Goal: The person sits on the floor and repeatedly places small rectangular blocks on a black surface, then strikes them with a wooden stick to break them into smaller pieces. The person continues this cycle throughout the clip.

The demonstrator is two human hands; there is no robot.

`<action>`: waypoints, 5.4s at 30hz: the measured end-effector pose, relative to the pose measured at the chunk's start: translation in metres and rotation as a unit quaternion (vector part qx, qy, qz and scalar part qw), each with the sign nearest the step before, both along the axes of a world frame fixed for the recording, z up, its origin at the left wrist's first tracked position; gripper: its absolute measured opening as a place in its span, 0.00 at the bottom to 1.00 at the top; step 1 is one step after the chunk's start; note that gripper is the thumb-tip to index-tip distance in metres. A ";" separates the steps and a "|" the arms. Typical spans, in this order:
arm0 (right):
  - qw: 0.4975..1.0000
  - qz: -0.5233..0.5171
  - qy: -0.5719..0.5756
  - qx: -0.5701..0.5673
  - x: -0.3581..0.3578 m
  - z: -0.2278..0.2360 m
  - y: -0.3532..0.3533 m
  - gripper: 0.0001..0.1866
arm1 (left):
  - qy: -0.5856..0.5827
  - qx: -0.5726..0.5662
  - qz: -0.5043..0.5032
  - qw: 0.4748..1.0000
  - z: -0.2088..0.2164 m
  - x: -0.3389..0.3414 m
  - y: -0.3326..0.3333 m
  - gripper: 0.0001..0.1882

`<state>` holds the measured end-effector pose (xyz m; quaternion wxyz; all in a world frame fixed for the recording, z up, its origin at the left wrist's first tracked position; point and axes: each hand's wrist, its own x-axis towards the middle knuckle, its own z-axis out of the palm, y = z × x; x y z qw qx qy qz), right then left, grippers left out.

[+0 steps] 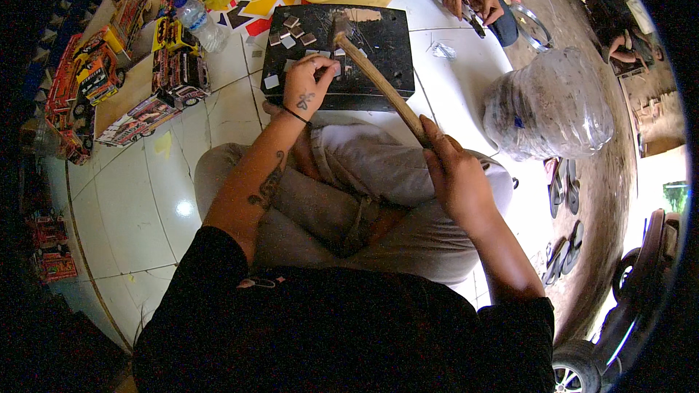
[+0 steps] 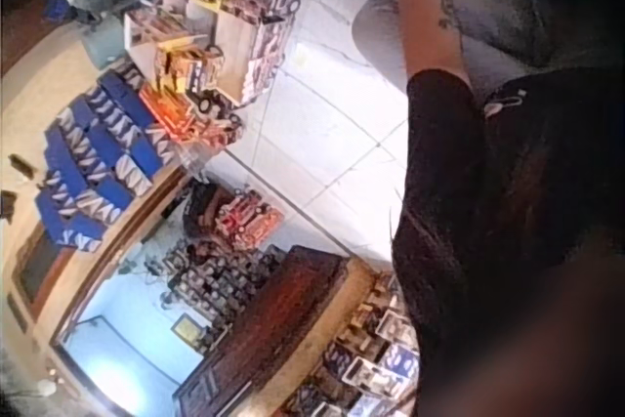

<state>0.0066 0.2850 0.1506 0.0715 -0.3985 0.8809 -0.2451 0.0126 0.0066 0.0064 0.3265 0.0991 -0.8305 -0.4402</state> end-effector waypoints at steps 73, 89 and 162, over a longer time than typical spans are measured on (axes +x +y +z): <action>0.985 -0.057 -0.160 0.020 0.033 -0.055 0.006 0.26 | -0.109 -0.338 0.075 0.932 0.014 0.043 0.000 0.07; 0.994 -0.035 -0.101 0.009 0.033 -0.064 -0.002 0.30 | -0.133 -0.354 0.073 0.923 0.004 0.046 0.000 0.06; 0.901 -0.039 -0.275 -0.333 -0.098 -0.113 -0.153 0.03 | -0.042 -0.166 0.037 0.985 0.005 0.010 -0.013 0.05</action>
